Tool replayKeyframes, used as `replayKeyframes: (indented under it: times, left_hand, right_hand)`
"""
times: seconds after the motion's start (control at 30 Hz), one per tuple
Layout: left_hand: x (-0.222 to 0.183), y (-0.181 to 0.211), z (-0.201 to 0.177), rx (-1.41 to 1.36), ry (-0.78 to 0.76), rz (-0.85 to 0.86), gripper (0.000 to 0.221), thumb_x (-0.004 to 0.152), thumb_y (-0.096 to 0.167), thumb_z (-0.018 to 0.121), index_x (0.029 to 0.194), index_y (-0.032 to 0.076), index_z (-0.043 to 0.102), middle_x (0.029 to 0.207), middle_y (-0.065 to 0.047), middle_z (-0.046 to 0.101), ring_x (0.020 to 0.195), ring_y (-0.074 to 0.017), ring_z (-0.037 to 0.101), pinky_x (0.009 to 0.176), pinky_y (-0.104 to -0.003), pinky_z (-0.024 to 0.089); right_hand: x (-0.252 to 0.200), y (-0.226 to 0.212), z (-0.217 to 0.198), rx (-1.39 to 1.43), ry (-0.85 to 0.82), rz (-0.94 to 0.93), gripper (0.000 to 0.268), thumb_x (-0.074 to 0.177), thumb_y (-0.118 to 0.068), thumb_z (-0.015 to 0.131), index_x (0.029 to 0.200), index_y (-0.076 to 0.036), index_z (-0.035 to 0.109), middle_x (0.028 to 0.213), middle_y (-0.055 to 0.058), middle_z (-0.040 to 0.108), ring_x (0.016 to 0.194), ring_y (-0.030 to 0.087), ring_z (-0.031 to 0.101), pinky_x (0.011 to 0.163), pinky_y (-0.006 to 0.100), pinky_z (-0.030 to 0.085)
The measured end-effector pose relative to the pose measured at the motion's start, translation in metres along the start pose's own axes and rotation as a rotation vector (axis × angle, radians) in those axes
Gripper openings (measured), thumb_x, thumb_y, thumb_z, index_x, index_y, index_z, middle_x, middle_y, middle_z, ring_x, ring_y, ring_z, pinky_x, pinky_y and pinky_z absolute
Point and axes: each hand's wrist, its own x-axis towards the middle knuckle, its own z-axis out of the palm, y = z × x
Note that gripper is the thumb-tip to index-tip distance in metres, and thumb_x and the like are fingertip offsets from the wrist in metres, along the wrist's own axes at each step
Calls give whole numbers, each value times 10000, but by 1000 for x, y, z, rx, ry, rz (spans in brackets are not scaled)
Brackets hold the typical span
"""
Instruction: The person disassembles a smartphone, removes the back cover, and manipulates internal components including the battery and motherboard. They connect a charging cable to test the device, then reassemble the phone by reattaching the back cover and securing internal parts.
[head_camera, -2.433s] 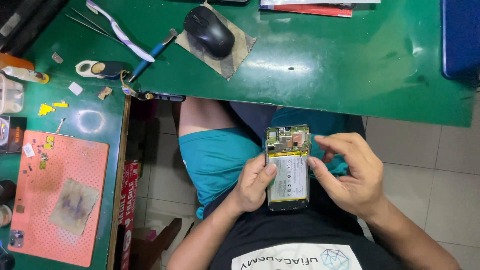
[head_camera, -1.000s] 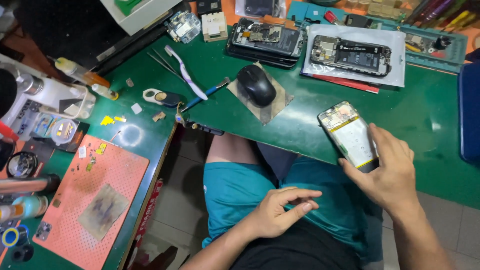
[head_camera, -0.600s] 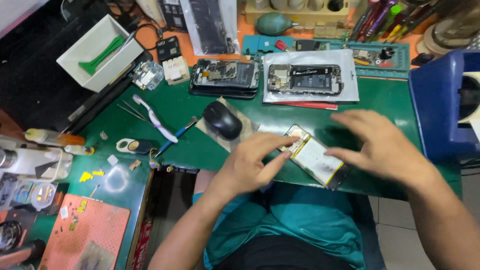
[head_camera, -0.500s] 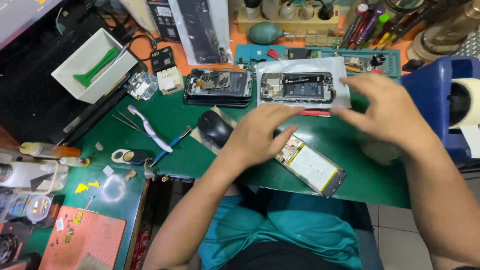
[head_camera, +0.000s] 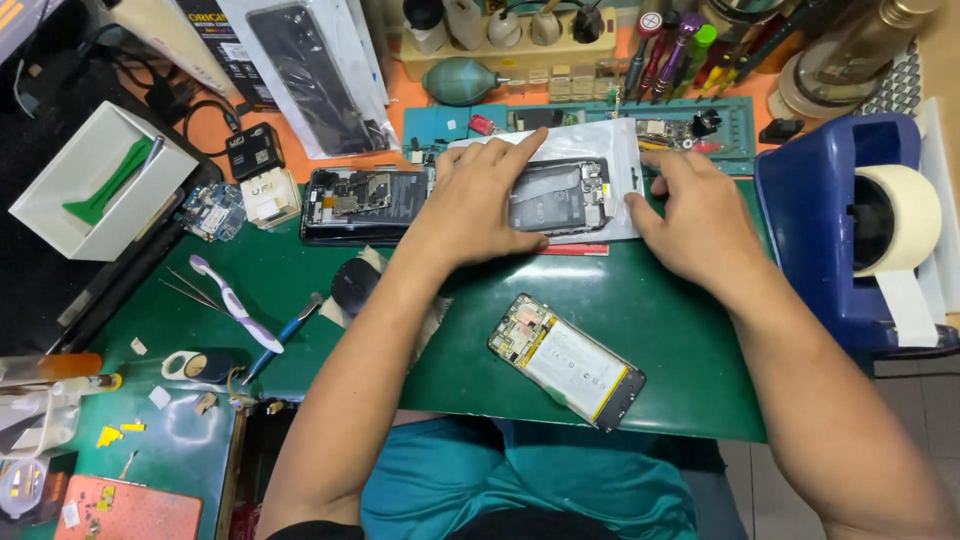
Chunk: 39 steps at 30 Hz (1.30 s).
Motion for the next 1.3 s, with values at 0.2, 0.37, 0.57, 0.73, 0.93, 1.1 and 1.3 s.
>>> replayKeyframes:
  times: [0.2,0.37,0.57,0.73,0.93,1.1,1.3]
  left_hand:
    - [-7,4,0,-112,142,175,1014,473,256,815,1337,157,295,1031,-57,554,1004,-244,519,971,-467,229]
    - [-10,8,-3,-188,255,310,1003,487,227,825,1338,159,299,1050,-15,565,1003,-197,527,972,-408,278]
    - [-16,11,-1,-465,607,341,1072,528,304,865,1350,78,215,1287,-67,434,1210,-208,389,1082,-444,133]
    - [-15,17,24,-1367,603,277,1158,582,154,800,1378,72,-38,1406,-125,185,1251,-226,272,1056,-378,283]
    - [-18,35,44,-1779,464,376,612,874,62,415,1371,-2,64,1247,-230,396,1130,-310,430,961,-460,373]
    - [-25,33,32,-1831,337,169,426,899,216,357,1214,-71,366,1151,-187,493,1050,-260,520,965,-392,429]
    - [-31,30,28,-1827,238,119,437,885,258,388,1191,-53,413,1063,-209,542,1036,-260,534,890,-356,473]
  right_hand:
    - [-2,-28,-16,540,223,-169,251,854,-90,591,1068,40,576,813,139,529,696,236,568,583,270,471]
    - [-7,-46,-16,1106,-77,102,368,811,-61,547,1167,8,482,874,97,554,744,96,546,676,231,481]
    - [-7,-46,-17,1431,-2,182,340,797,7,495,1134,46,472,919,156,589,778,167,589,678,300,513]
    - [-15,-66,-16,1618,74,246,358,801,8,450,1157,44,436,978,202,575,841,254,595,713,381,525]
    - [-30,-76,-1,1504,49,245,372,781,31,469,1148,60,417,962,189,587,805,206,585,686,334,514]
    - [-27,-93,-20,710,64,11,302,776,-99,530,1058,0,482,1052,122,498,912,153,505,815,229,435]
    - [-27,-90,-22,189,241,-338,495,744,-292,596,1123,-3,463,1109,251,407,1075,316,437,953,402,392]
